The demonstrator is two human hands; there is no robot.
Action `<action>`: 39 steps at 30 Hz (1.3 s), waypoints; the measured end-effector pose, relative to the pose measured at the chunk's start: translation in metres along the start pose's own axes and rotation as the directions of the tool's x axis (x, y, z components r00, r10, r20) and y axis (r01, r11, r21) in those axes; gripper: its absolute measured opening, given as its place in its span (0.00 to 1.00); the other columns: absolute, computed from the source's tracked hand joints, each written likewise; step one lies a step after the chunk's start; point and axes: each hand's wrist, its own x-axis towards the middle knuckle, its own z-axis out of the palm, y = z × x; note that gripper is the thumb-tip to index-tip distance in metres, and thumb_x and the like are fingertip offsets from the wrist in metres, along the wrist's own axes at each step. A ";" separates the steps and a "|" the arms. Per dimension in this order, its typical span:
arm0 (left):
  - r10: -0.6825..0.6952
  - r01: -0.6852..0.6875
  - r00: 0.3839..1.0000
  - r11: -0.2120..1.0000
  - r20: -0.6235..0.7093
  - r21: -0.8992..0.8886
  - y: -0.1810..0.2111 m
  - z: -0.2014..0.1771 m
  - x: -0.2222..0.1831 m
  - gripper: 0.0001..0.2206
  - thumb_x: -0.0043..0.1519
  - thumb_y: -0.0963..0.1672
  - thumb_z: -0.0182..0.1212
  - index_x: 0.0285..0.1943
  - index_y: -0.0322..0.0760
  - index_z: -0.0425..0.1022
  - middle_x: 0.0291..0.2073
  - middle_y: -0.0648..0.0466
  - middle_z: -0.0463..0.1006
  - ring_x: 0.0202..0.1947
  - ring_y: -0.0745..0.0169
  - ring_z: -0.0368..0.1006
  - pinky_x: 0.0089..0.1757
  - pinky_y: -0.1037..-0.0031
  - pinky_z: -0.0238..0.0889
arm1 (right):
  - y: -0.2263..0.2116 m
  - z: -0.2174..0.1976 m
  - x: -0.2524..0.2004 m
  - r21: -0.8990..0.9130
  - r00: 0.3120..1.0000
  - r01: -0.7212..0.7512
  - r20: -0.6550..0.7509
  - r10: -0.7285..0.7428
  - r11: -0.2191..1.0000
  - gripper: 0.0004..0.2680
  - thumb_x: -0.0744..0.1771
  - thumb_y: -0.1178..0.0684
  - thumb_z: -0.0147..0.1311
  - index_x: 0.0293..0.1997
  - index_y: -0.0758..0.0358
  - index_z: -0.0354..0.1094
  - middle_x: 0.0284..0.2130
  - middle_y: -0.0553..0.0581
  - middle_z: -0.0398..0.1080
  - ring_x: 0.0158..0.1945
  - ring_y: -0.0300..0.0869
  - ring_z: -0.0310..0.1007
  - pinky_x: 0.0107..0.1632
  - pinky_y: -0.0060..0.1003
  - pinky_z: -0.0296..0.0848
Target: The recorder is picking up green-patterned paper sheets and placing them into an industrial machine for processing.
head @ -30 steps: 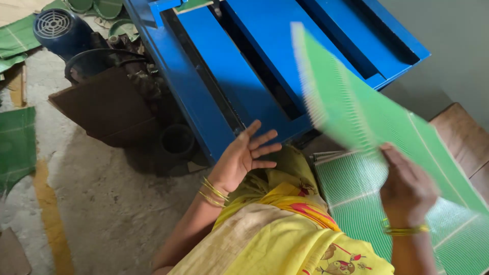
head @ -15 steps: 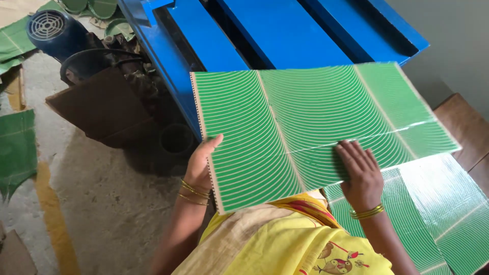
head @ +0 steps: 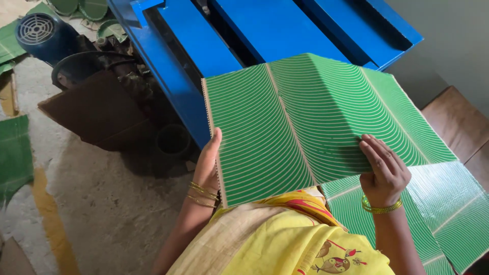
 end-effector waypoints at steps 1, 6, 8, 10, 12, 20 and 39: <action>-0.002 0.002 1.000 1.000 0.002 0.000 0.001 0.003 -0.001 0.21 0.71 0.51 0.57 0.61 0.29 0.71 0.44 0.45 0.80 0.36 0.60 0.79 0.34 0.72 0.75 | 0.002 0.000 0.000 -0.002 1.000 -0.001 -0.001 0.001 1.000 0.19 0.60 0.65 0.44 0.55 0.66 0.73 0.54 0.62 0.75 0.60 0.53 0.77 0.67 0.46 0.75; 0.324 -0.605 0.793 0.519 0.516 0.604 0.007 0.010 -0.011 0.26 0.74 0.54 0.50 0.72 0.31 0.64 0.61 0.50 0.75 0.60 0.65 0.72 0.64 0.73 0.64 | 0.004 0.000 0.004 -0.016 0.994 0.102 0.047 -0.101 0.995 0.15 0.64 0.67 0.44 0.53 0.68 0.73 0.52 0.60 0.76 0.57 0.52 0.79 0.59 0.43 0.77; 0.355 -0.695 0.718 0.317 0.598 0.646 0.007 -0.007 -0.009 0.26 0.74 0.53 0.52 0.73 0.30 0.59 0.60 0.50 0.75 0.59 0.64 0.73 0.62 0.71 0.66 | 0.005 -0.004 0.004 -0.058 0.993 0.102 0.068 -0.098 0.993 0.14 0.64 0.66 0.44 0.52 0.66 0.74 0.52 0.59 0.77 0.57 0.51 0.79 0.58 0.43 0.77; 0.361 -0.753 0.638 0.105 0.680 0.650 0.004 -0.023 -0.004 0.27 0.75 0.52 0.53 0.74 0.30 0.54 0.59 0.51 0.75 0.58 0.63 0.74 0.60 0.69 0.68 | 0.010 -0.009 0.003 -0.105 0.991 0.102 0.092 -0.092 0.989 0.14 0.65 0.65 0.44 0.51 0.64 0.75 0.52 0.59 0.78 0.56 0.50 0.79 0.57 0.42 0.77; 0.017 -0.091 0.957 0.966 0.290 0.242 0.002 -0.039 0.002 0.28 0.73 0.51 0.63 0.73 0.23 0.64 0.55 0.46 0.76 0.52 0.58 0.73 0.52 0.65 0.68 | 0.018 -0.012 0.000 -0.139 0.993 0.118 0.027 -0.115 0.983 0.12 0.68 0.61 0.45 0.51 0.60 0.77 0.49 0.55 0.79 0.54 0.47 0.80 0.55 0.38 0.76; -0.080 -0.125 0.853 0.928 0.516 0.351 0.012 -0.019 0.002 0.48 0.53 0.54 0.77 0.79 0.31 0.55 0.67 0.52 0.70 0.66 0.61 0.67 0.62 0.66 0.63 | 0.035 -0.024 0.019 -0.310 0.976 0.164 -0.086 -0.199 0.936 0.14 0.74 0.47 0.41 0.52 0.55 0.80 0.49 0.49 0.81 0.52 0.41 0.81 0.48 0.36 0.68; 0.342 -0.068 0.845 -0.694 0.412 0.716 0.087 -0.020 0.168 0.30 0.56 0.42 0.70 0.70 0.35 0.66 0.67 0.43 0.67 0.70 0.35 0.55 0.61 0.37 0.45 | 0.164 0.295 0.155 -0.366 0.878 0.260 0.474 -0.062 0.894 0.24 0.66 0.59 0.47 0.73 0.49 0.61 0.63 0.61 0.68 0.60 0.52 0.72 0.46 0.42 0.76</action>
